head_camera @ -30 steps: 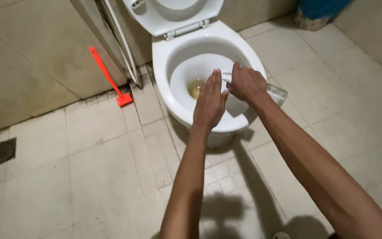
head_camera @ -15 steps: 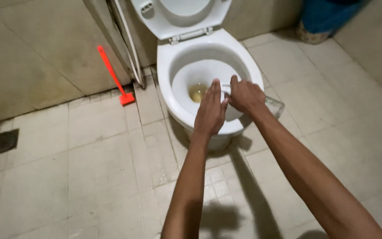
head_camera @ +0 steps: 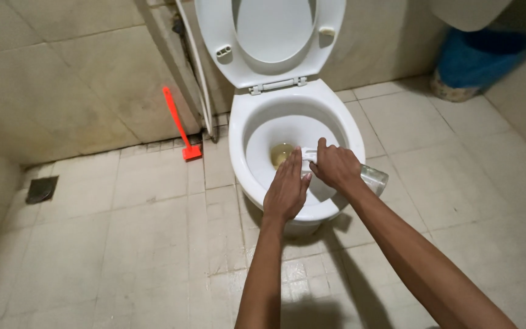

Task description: The person washes their hands using a handheld bidet sprayer, then uses a yellow sponge to wipe the toilet tank and seat. They continue to rinse the toilet bowl and seat with the sprayer, focusing on the rim and hinges.

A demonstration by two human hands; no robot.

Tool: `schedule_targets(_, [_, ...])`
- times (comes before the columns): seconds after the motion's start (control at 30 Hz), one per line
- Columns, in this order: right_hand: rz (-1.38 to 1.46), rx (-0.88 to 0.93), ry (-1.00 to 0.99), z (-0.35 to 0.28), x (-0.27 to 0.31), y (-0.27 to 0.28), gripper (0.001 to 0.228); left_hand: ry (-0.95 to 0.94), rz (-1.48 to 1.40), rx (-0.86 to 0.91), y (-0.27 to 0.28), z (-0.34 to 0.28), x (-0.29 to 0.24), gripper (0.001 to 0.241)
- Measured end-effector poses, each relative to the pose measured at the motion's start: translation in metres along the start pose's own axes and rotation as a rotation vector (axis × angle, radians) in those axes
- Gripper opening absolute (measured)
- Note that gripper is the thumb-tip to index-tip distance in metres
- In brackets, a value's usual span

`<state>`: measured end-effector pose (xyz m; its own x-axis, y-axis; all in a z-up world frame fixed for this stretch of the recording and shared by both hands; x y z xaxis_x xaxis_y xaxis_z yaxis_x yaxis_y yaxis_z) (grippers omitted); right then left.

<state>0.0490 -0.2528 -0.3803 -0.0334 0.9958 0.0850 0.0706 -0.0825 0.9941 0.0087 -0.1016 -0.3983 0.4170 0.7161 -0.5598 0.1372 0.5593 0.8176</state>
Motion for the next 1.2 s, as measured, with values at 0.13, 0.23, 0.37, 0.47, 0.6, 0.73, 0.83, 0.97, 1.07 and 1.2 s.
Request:
schedule_targets(0.13, [0.009, 0.003, 0.016, -0.005, -0.001, 0.004, 0.052, 0.044, 0.005, 0.016, 0.002, 0.0, -0.001, 0.066])
schedule_targets(0.23, [0.03, -0.048, 0.021, -0.011, -0.004, 0.003, 0.052, 0.034, -0.003, -0.014, -0.008, -0.002, 0.004, 0.067])
schedule_targets(0.37, [0.027, -0.077, 0.015, -0.003, 0.003, 0.001, 0.057, -0.07, 0.04, -0.061, -0.017, 0.01, 0.02, 0.065])
schedule_targets(0.47, [0.03, -0.045, -0.025, -0.024, 0.003, -0.014, 0.053, -0.067, 0.009, -0.018, -0.023, -0.013, 0.015, 0.064])
schedule_targets(0.6, [0.028, -0.085, -0.068, -0.027, 0.009, 0.01, 0.053, -0.161, -0.029, -0.116, -0.004, -0.006, 0.006, 0.064])
schedule_targets(0.73, [0.065, -0.043, -0.159, -0.032, 0.01, 0.009, 0.05, -0.242, -0.026, -0.2, -0.005, -0.007, 0.009, 0.059])
schedule_targets(0.83, [0.056, -0.15, -0.127, -0.041, 0.01, 0.002, 0.048, -0.273, 0.036, -0.256, -0.02, -0.006, 0.018, 0.056])
schedule_targets(0.97, [0.043, -0.158, -0.133, -0.044, 0.01, 0.005, 0.051, -0.316, 0.19, -0.228, -0.024, 0.001, 0.018, 0.06])
schedule_targets(1.07, [0.067, -0.172, -0.138, -0.05, 0.012, 0.009, 0.051, -0.298, 0.216, -0.141, -0.012, -0.004, 0.011, 0.063])
schedule_targets(1.2, [0.071, -0.191, -0.118, -0.046, 0.005, 0.004, 0.047, -0.289, 0.139, -0.095, -0.001, -0.008, 0.001, 0.063])
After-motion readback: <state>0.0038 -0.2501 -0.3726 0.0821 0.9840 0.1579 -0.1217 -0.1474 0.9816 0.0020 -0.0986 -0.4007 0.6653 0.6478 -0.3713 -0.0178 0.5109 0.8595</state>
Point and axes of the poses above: each hand's wrist, its own z-axis towards the middle knuckle, its own y-axis out of the back of the hand, x = y × z, the point moved 2 cm from there along z, towards the middle knuckle
